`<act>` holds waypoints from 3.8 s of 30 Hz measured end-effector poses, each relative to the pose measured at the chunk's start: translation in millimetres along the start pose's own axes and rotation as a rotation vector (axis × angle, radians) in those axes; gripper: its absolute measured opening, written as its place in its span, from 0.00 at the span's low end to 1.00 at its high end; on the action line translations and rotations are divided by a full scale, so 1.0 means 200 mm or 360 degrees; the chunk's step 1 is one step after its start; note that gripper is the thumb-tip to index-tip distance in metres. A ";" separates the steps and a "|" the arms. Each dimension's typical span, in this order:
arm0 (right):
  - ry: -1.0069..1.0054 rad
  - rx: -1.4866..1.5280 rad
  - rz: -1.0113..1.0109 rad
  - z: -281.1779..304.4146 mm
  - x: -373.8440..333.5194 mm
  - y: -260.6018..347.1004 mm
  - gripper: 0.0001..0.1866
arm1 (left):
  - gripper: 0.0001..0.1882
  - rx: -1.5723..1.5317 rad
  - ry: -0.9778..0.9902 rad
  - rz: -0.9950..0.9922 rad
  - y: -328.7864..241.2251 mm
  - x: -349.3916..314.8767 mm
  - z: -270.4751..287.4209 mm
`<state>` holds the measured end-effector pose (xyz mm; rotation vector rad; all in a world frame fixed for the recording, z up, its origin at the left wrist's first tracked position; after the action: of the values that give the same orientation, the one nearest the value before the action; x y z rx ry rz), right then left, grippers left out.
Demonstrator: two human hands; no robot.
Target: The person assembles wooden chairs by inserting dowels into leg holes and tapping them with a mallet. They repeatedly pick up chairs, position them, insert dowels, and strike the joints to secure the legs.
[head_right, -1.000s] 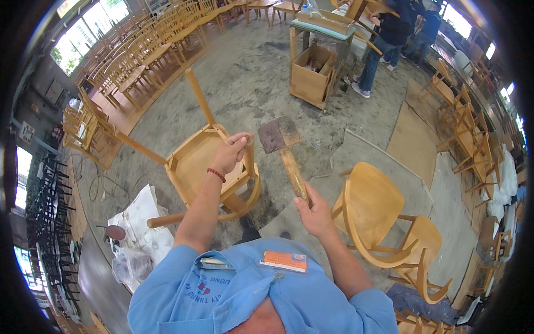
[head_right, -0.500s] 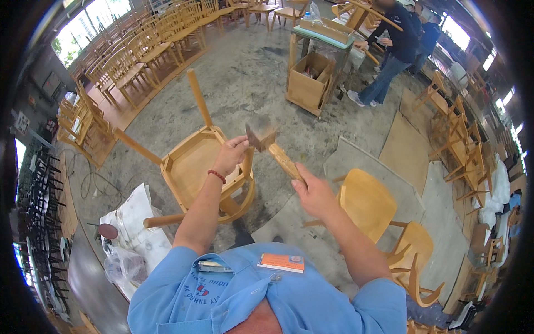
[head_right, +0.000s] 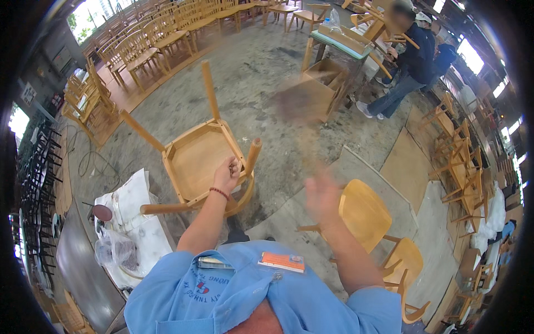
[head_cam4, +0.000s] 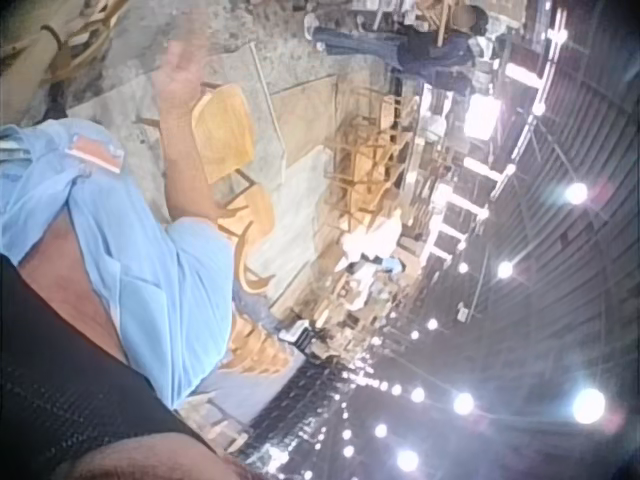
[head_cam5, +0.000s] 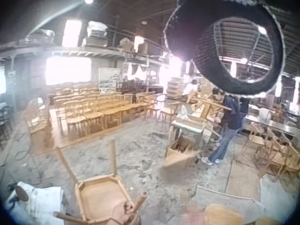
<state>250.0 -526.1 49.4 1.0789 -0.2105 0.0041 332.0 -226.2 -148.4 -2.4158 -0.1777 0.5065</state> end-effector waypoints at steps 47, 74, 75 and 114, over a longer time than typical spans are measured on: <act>0.0849 0.0975 -0.1202 -1.58 1.29 0.57 0.13 | 0.14 0.1151 0.0786 -0.0907 -1.08 0.72 -0.64; 0.0754 0.0161 -0.0974 -1.47 1.53 0.58 0.15 | 0.14 0.1029 0.0753 -0.0555 -1.31 1.85 -0.62; 0.0751 0.0121 -0.0906 -1.47 1.54 0.59 0.16 | 0.13 0.1012 0.0727 -0.0549 -1.30 1.85 -0.62; 0.0321 0.0011 -0.0453 -1.02 1.62 0.83 0.22 | 0.09 0.0156 -0.0297 -0.0262 -0.80 1.57 0.26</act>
<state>585.2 -300.7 158.7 1.1000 0.1257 -0.1410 598.5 6.7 -183.2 -2.2346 -0.4189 0.6486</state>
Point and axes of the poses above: each hand's wrist, its own x-axis towards the middle knuckle, its own z-axis out of the back of the hand, y = z × x, the point moved 8 cm from there along x, towards the middle knuckle, and after that the axes turned 14 degrees about -z, right-handed, at the moved point
